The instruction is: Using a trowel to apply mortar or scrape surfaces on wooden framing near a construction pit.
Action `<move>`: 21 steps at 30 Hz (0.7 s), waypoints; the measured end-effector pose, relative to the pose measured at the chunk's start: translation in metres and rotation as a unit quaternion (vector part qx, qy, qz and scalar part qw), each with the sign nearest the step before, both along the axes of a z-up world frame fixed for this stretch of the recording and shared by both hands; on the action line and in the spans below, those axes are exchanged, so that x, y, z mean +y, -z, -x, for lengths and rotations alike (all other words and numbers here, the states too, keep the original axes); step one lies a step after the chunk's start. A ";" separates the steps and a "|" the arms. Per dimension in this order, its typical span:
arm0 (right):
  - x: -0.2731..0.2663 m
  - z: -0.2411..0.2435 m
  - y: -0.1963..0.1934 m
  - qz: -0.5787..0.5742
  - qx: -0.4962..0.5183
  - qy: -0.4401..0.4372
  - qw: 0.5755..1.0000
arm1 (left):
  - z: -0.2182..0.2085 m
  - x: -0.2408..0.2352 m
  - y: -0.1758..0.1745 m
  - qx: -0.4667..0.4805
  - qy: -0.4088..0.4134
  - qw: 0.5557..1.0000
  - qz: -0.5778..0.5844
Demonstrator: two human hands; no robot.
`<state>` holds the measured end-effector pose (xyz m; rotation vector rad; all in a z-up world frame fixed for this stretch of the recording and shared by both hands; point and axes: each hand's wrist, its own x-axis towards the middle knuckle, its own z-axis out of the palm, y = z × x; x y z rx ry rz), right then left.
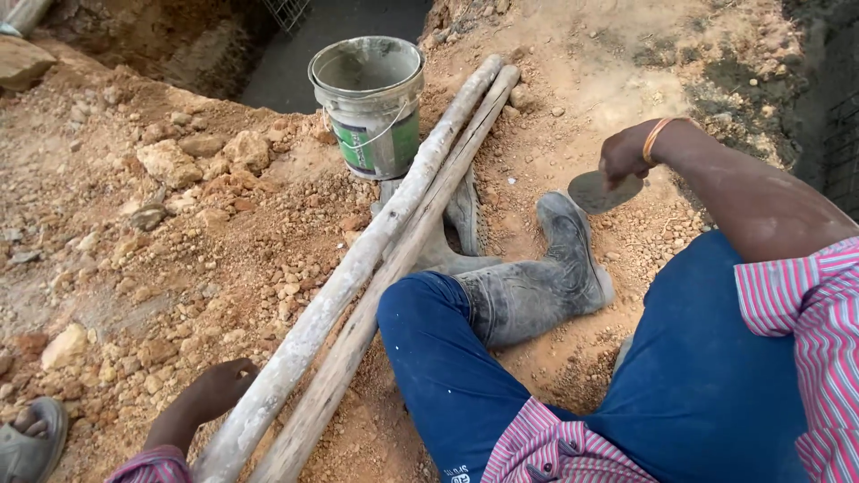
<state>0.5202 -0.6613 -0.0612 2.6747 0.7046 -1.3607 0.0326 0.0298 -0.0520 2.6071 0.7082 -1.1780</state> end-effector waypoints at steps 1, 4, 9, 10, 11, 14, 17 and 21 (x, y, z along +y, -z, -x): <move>-0.002 0.001 -0.012 0.000 -0.003 0.001 1.000 | -0.003 0.006 -0.004 -0.003 0.001 1.000 0.000; -0.004 0.004 -0.034 -0.049 0.030 0.105 0.993 | -0.004 0.015 -0.015 -0.035 -0.071 0.995 0.062; -0.003 0.008 -0.031 -0.124 0.039 0.097 0.987 | -0.002 0.037 0.013 -0.059 -0.126 0.987 0.080; 0.003 0.012 -0.040 -0.124 0.034 0.102 0.986 | 0.001 0.041 0.019 -0.063 -0.120 0.987 0.082; 0.009 0.015 -0.049 -0.094 -0.002 0.072 0.993 | 0.004 0.045 0.025 -0.052 -0.120 0.987 0.096; 0.019 0.025 -0.077 -0.052 -0.076 0.073 0.993 | -0.002 0.064 0.047 -0.057 -0.123 0.983 0.120; 0.026 0.030 -0.081 -0.030 -0.156 0.066 0.985 | 0.008 0.105 0.103 -0.059 -0.126 0.981 0.137; 0.046 0.039 -0.084 -0.025 -0.251 0.010 0.968 | 0.012 0.125 0.152 0.028 -0.049 0.991 0.118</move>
